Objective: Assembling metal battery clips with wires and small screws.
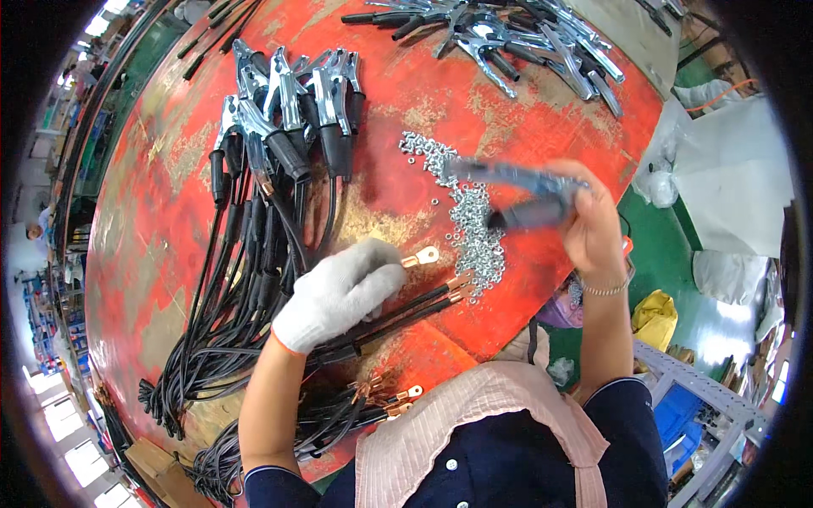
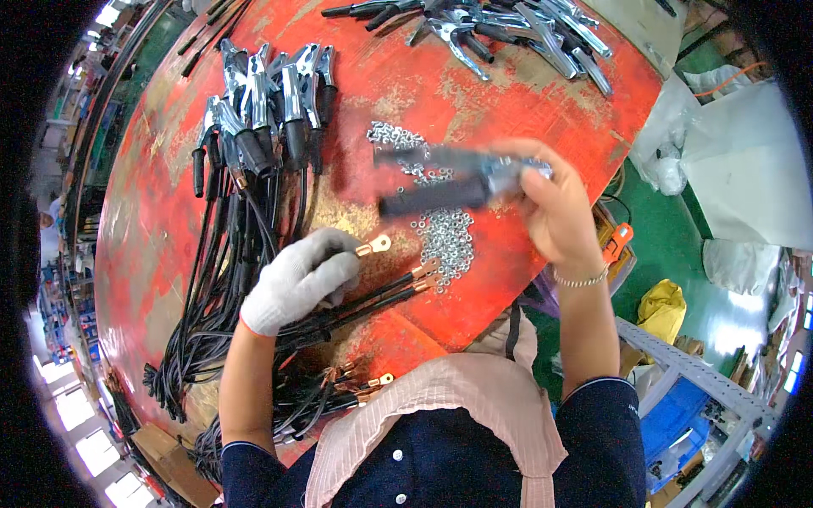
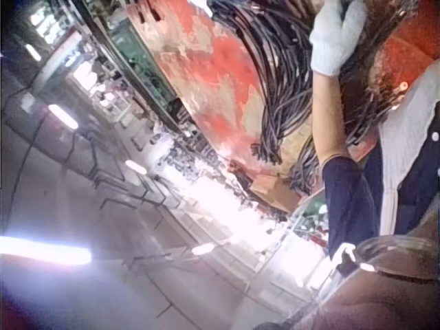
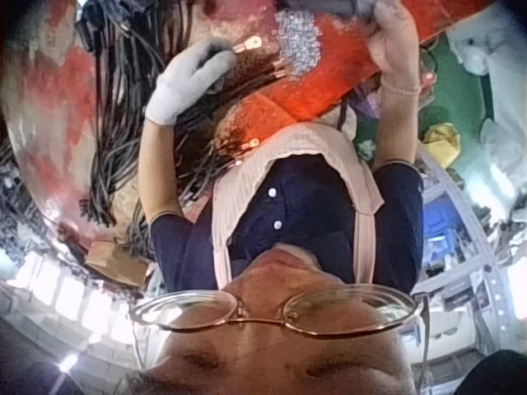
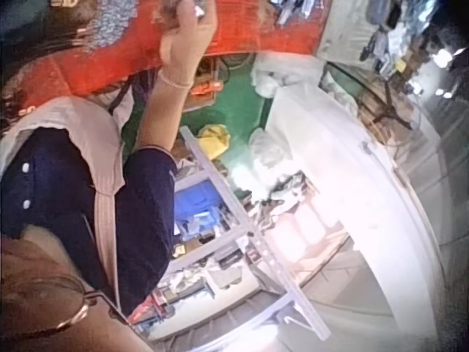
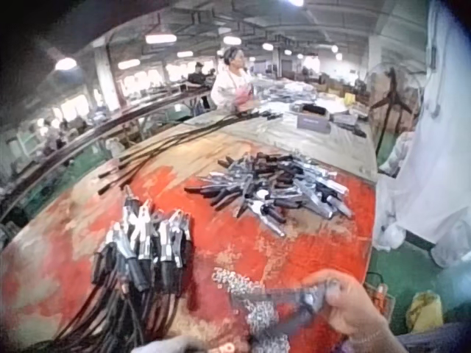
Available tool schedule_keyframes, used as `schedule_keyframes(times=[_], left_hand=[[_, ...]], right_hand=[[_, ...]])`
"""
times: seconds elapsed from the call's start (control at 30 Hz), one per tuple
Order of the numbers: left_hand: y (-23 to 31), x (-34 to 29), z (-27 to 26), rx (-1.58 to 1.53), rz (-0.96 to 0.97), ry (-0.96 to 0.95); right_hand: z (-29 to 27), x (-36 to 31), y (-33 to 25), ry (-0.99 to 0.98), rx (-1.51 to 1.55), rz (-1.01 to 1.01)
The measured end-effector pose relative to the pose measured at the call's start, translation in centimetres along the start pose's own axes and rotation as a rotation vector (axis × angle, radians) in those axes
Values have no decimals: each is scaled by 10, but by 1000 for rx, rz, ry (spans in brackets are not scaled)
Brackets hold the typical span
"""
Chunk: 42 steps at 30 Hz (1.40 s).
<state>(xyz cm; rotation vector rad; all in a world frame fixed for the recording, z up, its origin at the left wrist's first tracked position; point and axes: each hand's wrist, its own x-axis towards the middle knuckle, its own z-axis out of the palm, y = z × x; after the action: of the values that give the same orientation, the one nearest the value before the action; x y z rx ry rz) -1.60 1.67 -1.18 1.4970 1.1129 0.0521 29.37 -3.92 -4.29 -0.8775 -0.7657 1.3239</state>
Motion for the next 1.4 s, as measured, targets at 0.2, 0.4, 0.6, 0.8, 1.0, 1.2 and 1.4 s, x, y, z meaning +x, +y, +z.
schedule_keyframes(times=[0.2,0.4,0.6,0.8,1.0,1.2,1.4], left_hand=[[13,10,-1,-172,-38,-134],[6,2,28,-202,48,226],[2,-15,32,-189,33,211],[15,-12,31,-87,-60,144],[12,-12,31,-89,-56,153],[13,-12,29,6,-14,155],[19,-13,29,18,-56,150]], right_hand=[[-26,-42,57,-28,609,4],[15,-29,46,129,551,-13],[6,-27,44,110,77,-85],[43,-29,29,-50,13,-111],[60,-32,31,-198,48,-136],[63,-36,29,-153,50,-129],[64,-38,27,-141,56,-130]])
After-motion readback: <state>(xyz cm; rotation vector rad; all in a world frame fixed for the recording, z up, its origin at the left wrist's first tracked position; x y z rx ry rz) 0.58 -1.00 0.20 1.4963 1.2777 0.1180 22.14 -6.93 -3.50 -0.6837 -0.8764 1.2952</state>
